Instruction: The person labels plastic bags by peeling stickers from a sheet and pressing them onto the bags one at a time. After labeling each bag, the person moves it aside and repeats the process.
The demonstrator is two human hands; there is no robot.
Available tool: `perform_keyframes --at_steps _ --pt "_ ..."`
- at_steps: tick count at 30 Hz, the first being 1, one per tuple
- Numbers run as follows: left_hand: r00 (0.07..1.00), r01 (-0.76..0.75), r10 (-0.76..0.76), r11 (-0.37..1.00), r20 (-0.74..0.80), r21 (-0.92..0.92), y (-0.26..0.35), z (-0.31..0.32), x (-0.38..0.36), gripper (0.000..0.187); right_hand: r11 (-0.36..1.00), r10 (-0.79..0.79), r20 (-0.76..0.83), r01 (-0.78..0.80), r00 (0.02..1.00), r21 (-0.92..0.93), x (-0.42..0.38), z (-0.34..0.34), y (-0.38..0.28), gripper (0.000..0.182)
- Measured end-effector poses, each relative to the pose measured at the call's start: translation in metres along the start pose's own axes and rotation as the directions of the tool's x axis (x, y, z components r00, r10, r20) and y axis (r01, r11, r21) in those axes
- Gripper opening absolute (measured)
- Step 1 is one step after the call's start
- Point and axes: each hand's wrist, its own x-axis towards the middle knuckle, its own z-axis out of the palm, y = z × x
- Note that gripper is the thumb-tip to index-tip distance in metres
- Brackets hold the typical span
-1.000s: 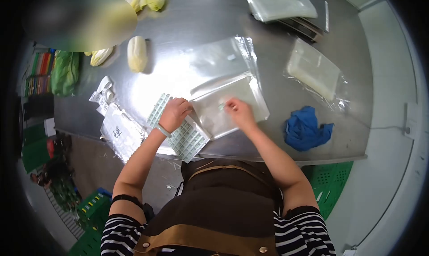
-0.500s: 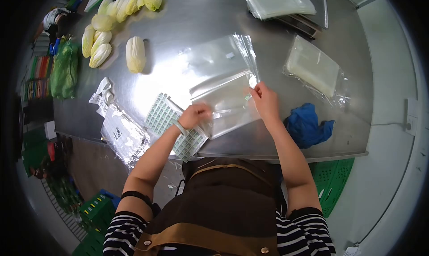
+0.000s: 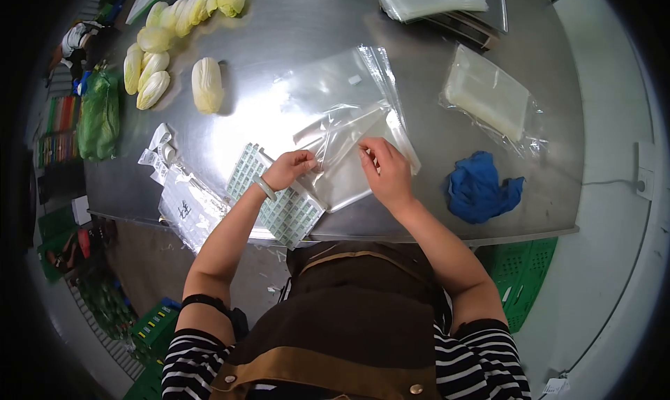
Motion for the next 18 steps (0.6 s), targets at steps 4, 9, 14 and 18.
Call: perform_keyframes --at_steps 4,9,14,18 --pt "0.999 -0.007 0.007 1.000 0.038 0.024 0.003 -0.006 0.002 0.017 0.990 -0.101 0.092 0.109 0.991 -0.091 -0.016 0.002 0.003 0.018" --pt "0.995 -0.067 0.033 0.924 0.095 0.377 0.003 -0.003 0.008 0.015 0.853 -0.478 0.229 0.511 0.848 -0.108 -0.029 0.020 -0.013 0.019" --pt "0.897 -0.210 0.097 0.952 -0.432 -0.222 0.013 -0.058 0.012 0.027 0.835 -0.482 0.373 0.545 0.793 -0.080 -0.032 0.039 -0.032 0.028" --pt "0.657 -0.192 0.059 0.977 -0.751 -0.092 0.024 -0.118 -0.016 0.034 0.956 -0.055 0.479 0.184 0.876 -0.227 -0.034 0.091 -0.020 0.048"
